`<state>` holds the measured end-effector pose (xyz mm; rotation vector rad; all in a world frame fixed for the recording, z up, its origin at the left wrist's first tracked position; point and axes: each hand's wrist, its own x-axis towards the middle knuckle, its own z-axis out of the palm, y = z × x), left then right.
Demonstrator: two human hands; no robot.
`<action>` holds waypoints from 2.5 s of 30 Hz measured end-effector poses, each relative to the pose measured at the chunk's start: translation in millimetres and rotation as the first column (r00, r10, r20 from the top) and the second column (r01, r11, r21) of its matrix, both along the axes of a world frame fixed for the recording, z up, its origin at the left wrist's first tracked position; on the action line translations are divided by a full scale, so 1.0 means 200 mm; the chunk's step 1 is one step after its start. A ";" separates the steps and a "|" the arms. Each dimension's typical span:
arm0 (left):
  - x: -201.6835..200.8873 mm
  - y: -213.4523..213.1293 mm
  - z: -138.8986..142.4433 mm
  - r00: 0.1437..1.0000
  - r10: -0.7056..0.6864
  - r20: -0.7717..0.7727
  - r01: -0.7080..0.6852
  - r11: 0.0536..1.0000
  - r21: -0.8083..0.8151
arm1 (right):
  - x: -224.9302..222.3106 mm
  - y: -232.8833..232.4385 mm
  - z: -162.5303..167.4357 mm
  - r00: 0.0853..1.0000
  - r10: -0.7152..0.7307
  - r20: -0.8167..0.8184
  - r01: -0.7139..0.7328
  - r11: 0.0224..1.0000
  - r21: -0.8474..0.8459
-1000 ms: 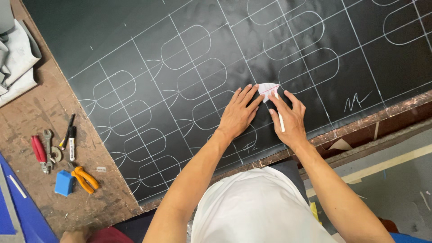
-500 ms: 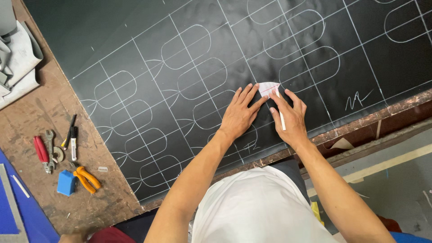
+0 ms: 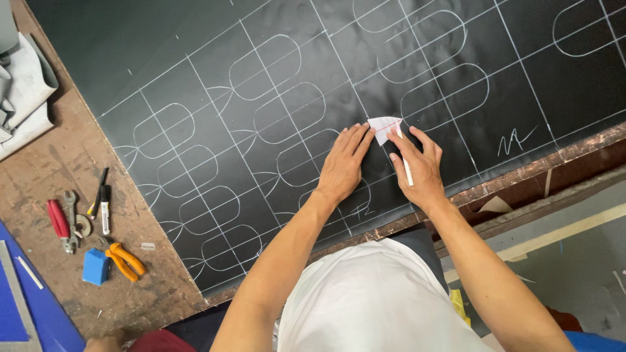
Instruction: The person uses a small paper template and a white marker to trace repeating curved patterns onto a large black sheet. The hands hold the template steady with one hand while the other traces its outline, then reposition the template to continue the pattern across the surface.
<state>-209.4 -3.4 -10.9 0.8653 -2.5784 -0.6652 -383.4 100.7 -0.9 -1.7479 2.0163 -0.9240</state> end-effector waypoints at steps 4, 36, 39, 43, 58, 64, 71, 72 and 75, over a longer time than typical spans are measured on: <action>0.00 0.00 0.00 1.000 -0.016 0.010 0.017 1.000 -0.017 | 0.00 -0.01 0.00 1.000 -0.003 -0.019 0.003 1.000 -0.002; -0.05 -0.03 -0.05 0.963 -0.183 0.200 0.196 0.979 -0.050 | 0.00 0.00 0.01 1.000 0.013 -0.019 -0.014 1.000 -0.021; -0.05 -0.04 -0.05 0.962 -0.188 0.200 0.201 0.979 -0.045 | 0.00 0.00 0.01 0.999 0.013 -0.029 -0.013 1.000 -0.009; -0.04 -0.05 -0.04 0.960 -0.199 0.199 0.212 0.976 -0.045 | 0.00 0.00 0.01 1.000 0.013 -0.023 -0.014 1.000 -0.002; -0.05 -0.03 -0.05 0.968 -0.190 0.162 0.209 0.972 -0.105 | 0.00 0.01 0.01 1.000 0.016 -0.023 -0.016 1.000 -0.013; -0.06 -0.04 -0.05 0.962 -0.197 0.187 0.221 0.968 -0.116 | 0.00 0.00 0.01 0.999 0.019 -0.030 -0.019 1.000 -0.005; -0.10 -0.02 -0.04 0.971 -0.155 0.181 0.182 0.972 -0.146 | -0.03 -0.01 0.01 0.988 -0.114 0.106 0.105 0.990 0.092; -0.11 -0.02 -0.04 0.968 -0.154 0.199 0.185 0.971 -0.152 | -0.04 -0.02 0.01 0.976 -0.166 0.138 0.148 0.980 0.135; -0.12 -0.01 -0.04 0.954 -0.150 0.258 0.192 0.970 -0.149 | -0.14 -0.09 0.02 0.839 -0.197 0.507 0.155 0.980 0.124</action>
